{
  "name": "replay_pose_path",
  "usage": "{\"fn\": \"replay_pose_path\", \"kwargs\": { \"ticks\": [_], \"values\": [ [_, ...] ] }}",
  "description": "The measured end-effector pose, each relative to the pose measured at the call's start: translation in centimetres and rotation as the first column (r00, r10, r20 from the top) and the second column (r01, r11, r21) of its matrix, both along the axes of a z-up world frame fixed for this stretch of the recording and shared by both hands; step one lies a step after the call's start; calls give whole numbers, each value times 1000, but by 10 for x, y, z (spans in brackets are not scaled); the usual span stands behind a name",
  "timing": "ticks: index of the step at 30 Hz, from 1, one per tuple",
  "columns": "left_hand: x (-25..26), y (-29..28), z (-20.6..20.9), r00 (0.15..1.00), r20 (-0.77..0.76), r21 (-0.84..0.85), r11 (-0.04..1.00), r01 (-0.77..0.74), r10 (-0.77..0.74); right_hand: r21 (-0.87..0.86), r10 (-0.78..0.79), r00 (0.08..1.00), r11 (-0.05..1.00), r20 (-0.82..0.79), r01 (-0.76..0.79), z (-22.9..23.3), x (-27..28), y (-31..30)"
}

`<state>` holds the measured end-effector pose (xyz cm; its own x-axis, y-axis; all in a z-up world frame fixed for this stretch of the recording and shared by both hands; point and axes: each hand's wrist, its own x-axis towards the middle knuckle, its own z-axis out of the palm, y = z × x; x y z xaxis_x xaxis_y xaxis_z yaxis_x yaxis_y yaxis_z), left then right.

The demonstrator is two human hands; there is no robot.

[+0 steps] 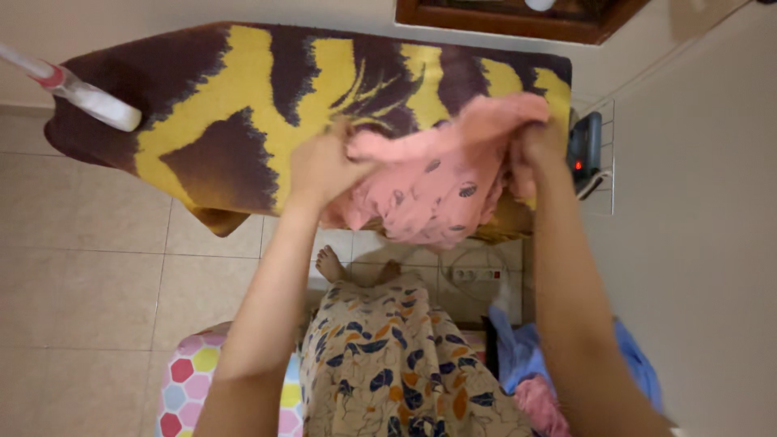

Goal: The person irons a striped yellow and white shirt on an ironing board, smoothing the fabric and using a spray bottle. They then fold the shirt and place it on a nearby bed. Finally, they pick up a pink patterned shirt and begin to unfold it on the ironing board.

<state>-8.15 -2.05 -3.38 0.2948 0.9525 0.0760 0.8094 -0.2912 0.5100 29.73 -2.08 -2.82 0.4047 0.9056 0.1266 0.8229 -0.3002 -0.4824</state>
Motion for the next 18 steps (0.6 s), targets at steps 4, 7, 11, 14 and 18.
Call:
{"fn": "replay_pose_path", "kwargs": {
  "ticks": [4, 7, 11, 14, 18],
  "values": [
    [-20, 12, 10, 984, -130, -207, 974, 90, -118, 131, 115, 986, 986, -117, -100, 8, -41, 53],
    [-50, 26, 13, 998, 50, -210, 977, 34, -24, 210, 227, 955, 960, -192, -186, 8, -78, 108],
    [-103, 51, 12, 898, 389, -151, 976, -159, 207, 291, 388, 875, 906, -288, -307, -5, -139, 195],
    [-149, 81, -16, 734, 520, -266, 900, -346, 436, 339, 493, 797, 859, -348, -383, -18, -191, 263],
    [-197, 106, -106, 744, 580, -53, 927, -372, 332, 297, 557, 703, 830, -442, -472, -62, -254, 284]
  ]
}}
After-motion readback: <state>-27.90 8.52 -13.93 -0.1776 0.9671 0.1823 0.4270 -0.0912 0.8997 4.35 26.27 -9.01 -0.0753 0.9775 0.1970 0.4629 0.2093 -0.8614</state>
